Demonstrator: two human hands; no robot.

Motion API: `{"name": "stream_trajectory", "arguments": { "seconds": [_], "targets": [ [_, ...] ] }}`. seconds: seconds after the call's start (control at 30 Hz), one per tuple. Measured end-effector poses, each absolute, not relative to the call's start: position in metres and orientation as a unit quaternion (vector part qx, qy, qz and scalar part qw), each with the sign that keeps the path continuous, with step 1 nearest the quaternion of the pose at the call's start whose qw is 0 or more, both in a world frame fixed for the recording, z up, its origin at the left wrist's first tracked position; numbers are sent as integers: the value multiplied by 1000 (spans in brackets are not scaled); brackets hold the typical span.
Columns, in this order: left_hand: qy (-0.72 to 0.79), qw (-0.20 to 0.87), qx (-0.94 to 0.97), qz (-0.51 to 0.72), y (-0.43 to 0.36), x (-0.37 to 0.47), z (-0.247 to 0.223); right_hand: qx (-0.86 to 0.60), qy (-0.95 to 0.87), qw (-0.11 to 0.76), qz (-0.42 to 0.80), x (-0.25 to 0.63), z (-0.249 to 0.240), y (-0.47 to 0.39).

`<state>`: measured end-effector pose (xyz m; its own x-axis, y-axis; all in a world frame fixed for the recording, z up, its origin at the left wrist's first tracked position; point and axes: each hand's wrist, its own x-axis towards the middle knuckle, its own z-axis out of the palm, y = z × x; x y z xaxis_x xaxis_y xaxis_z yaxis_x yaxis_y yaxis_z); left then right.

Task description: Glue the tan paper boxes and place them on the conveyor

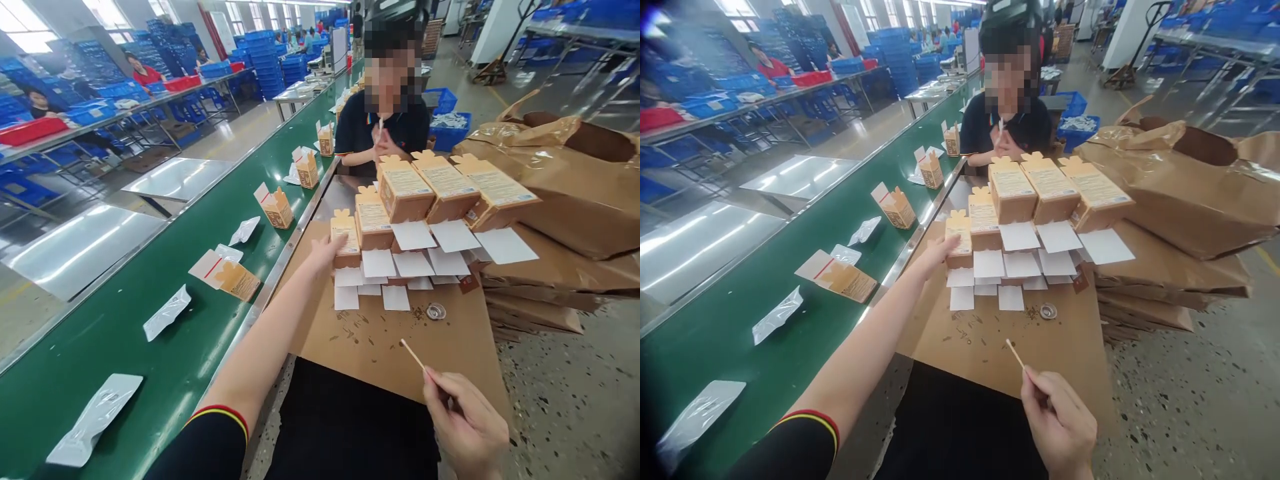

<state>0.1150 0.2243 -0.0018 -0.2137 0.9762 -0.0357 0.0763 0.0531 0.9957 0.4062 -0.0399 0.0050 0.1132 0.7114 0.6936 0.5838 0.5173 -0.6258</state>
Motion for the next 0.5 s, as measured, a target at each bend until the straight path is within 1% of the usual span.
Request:
{"name": "stream_trajectory", "arguments": {
  "seconds": [0.1,0.2,0.27,0.33,0.43,0.5],
  "targets": [
    [616,448,435,479,217,122,-8,-520,-656,546,-16,438,1,-23],
    [585,420,420,552,196,116,-10,-570,-633,520,-68,462,-11,2],
    [539,411,419,604,174,107,-10,-603,-622,495,-68,470,-21,18],
    [515,415,415,625,145,97,-10,-621,-627,468,-42,475,-29,31],
    [530,438,394,610,94,82,-16,-629,-639,443,-11,479,-34,39],
    [552,468,372,581,64,76,-23,-627,-637,448,-15,479,-33,36]
  ]
}}
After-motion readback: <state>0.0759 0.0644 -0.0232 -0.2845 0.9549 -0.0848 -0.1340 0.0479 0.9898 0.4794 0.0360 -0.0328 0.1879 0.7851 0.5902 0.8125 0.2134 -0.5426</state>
